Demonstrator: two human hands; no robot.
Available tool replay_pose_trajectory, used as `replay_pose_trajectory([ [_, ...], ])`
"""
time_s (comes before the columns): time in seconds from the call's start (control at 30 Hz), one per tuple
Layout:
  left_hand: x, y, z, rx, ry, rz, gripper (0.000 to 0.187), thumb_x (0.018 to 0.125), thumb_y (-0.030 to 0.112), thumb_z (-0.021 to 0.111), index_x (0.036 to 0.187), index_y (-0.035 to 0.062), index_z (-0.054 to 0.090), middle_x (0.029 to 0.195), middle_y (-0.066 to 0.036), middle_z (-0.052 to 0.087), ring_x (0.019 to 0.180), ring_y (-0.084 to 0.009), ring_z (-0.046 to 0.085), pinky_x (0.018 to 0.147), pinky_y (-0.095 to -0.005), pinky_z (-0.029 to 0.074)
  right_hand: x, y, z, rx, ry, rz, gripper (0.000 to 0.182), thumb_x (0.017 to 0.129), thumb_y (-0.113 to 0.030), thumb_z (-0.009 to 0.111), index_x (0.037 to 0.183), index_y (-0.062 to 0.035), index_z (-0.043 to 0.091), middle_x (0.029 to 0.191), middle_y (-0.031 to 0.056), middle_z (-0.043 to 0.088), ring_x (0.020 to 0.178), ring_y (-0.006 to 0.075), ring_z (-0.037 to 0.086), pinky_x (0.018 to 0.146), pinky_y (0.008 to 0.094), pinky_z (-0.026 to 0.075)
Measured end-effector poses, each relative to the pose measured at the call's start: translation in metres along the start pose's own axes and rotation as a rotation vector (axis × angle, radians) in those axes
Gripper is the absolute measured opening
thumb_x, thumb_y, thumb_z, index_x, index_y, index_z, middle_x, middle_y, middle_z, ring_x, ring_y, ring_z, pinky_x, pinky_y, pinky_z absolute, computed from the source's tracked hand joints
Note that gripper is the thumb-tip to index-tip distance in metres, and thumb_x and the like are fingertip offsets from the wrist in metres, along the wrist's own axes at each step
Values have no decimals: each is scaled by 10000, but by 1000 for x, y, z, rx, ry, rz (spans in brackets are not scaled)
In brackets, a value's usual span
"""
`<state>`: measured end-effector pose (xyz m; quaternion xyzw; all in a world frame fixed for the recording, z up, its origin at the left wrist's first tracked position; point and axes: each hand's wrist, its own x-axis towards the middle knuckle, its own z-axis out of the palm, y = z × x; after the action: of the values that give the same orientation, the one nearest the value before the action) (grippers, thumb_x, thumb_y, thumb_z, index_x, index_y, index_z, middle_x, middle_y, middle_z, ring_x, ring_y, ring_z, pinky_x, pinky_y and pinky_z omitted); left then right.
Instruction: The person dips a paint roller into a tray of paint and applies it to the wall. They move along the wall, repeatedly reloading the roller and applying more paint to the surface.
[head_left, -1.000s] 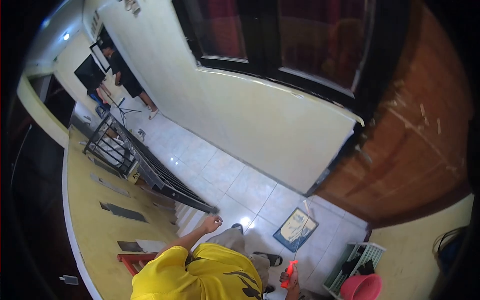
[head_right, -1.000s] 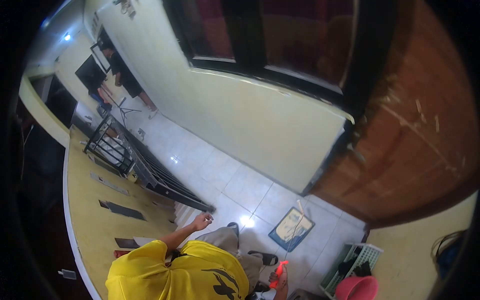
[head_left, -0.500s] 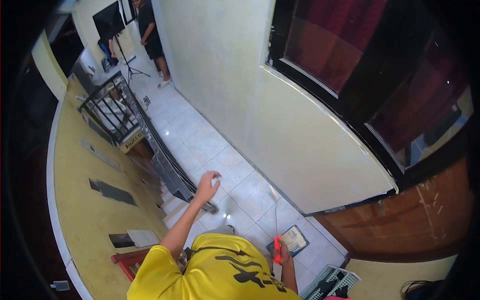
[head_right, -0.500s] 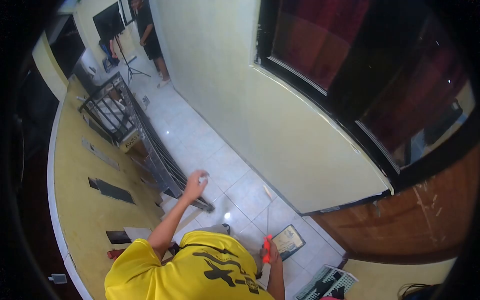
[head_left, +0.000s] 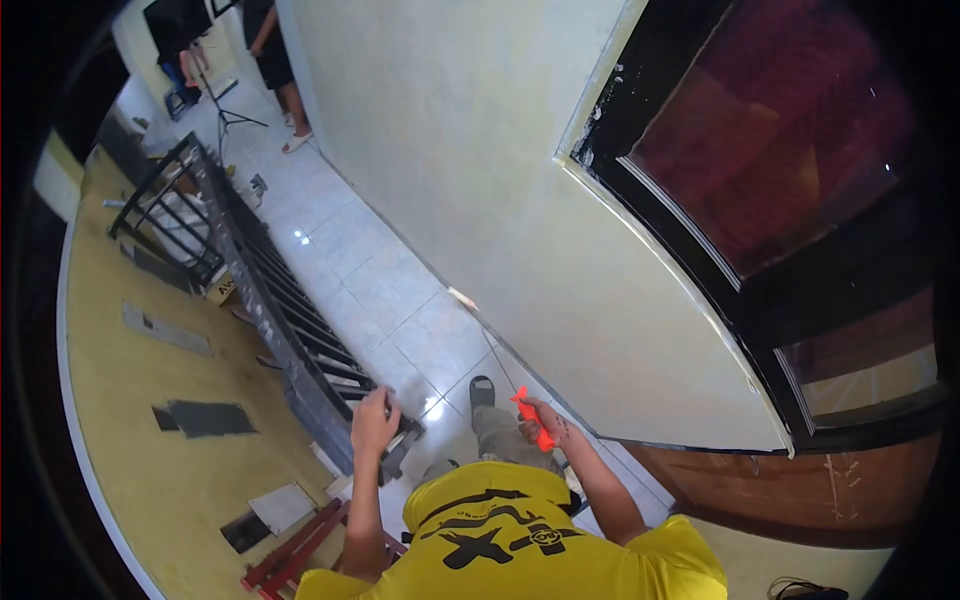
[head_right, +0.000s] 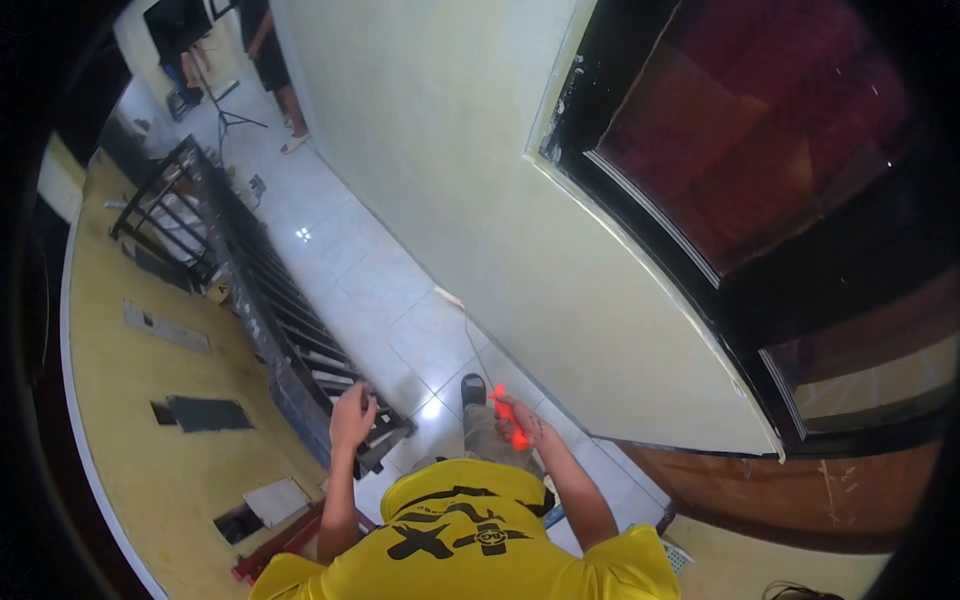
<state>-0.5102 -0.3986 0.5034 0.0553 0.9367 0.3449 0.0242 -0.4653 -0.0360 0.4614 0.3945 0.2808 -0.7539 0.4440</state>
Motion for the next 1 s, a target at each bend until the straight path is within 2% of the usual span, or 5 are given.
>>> replay_pose_trajectory([
  [0.4,135,-60,40,-295,-67,-274,177,855,122,579,979,-4,574,795,-113,613,712,-212,600,660,-319,470,78,-216,109,-260,-92,238,351,845,-425,555,722,-139,393,539,-50,341,410,58,341,379,207,301],
  [0.7,387,-195,-25,-591,-246,-282,161,882,127,480,939,5,567,849,-72,594,740,-147,553,670,-291,459,195,-311,250,-335,-102,176,308,868,-385,500,723,-138,386,539,-24,329,403,100,321,381,253,298],
  [0.87,546,-306,-117,-685,-318,-393,218,894,191,433,903,16,562,852,-69,572,699,-155,524,639,-302,459,294,-369,359,-271,-363,251,340,875,-411,500,713,-139,377,542,-36,328,410,88,327,389,238,300],
  [0.93,596,-323,-151,-488,-248,-262,185,882,162,461,849,1,547,744,-78,549,683,-165,517,623,-319,453,328,-387,390,-545,-501,-261,378,860,-443,533,691,-142,379,531,-40,340,421,78,358,393,221,309],
  [1.0,645,-343,-183,-218,-188,-88,170,872,139,474,830,-16,530,691,-62,527,639,-155,480,606,-311,430,339,-416,453,-195,-287,256,395,851,-454,550,682,-141,378,525,-43,347,418,73,371,394,212,315],
])
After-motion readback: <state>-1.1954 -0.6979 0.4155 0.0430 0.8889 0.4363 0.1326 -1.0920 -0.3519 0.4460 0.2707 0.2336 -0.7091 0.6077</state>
